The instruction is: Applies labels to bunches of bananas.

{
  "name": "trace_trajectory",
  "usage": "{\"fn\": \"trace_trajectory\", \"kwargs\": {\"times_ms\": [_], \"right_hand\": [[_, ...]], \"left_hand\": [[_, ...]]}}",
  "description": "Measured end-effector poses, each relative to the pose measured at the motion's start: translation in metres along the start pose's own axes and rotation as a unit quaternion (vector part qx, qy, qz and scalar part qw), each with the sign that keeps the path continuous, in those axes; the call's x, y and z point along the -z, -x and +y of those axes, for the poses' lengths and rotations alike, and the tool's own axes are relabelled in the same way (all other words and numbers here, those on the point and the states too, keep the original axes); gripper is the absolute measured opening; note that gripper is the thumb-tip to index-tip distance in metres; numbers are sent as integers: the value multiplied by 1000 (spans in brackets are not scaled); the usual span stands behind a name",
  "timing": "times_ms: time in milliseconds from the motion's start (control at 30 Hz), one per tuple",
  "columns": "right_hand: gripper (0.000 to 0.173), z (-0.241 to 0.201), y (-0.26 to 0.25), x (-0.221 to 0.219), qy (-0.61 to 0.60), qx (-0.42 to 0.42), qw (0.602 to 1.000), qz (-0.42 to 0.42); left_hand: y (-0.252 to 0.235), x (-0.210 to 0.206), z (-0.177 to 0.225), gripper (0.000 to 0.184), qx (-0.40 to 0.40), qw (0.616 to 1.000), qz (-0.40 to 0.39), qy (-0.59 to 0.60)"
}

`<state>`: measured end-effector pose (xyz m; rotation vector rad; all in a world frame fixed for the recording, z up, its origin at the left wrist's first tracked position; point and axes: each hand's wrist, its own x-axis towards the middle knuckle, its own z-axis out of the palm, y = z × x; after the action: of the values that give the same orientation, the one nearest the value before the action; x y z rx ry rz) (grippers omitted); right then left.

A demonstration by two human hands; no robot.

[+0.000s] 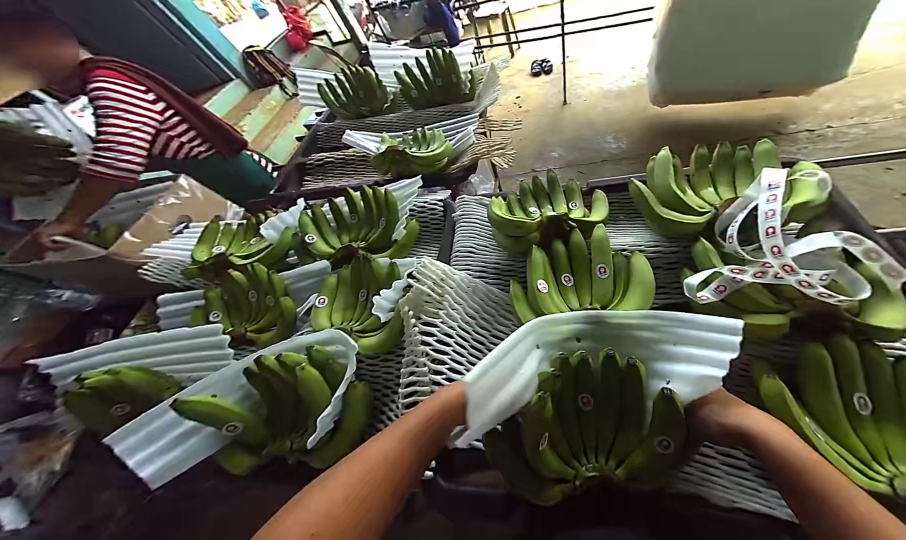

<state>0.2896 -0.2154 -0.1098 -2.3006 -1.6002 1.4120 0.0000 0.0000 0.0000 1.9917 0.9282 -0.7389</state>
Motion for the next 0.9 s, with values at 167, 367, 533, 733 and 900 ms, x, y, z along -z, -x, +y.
{"fn": "trace_trajectory", "kwargs": {"times_ms": [167,367,533,733,900], "right_hand": [[49,-3,4,2,26,-5,1000,-2],[52,-11,19,-12,14,12,997,81],[32,-8,29,-57,-42,119,901,414],[31,2,36,-105,46,197,779,593],[27,-17,39,-128,90,134,792,589]], "left_hand": [[3,-31,37,31,-94,968,70,223],[17,-52,89,44,18,918,135,373],[-12,-76,7,47,21,840,141,524],[11,-69,38,56,55,880,78,465],[9,-66,43,61,59,868,78,487]]}}
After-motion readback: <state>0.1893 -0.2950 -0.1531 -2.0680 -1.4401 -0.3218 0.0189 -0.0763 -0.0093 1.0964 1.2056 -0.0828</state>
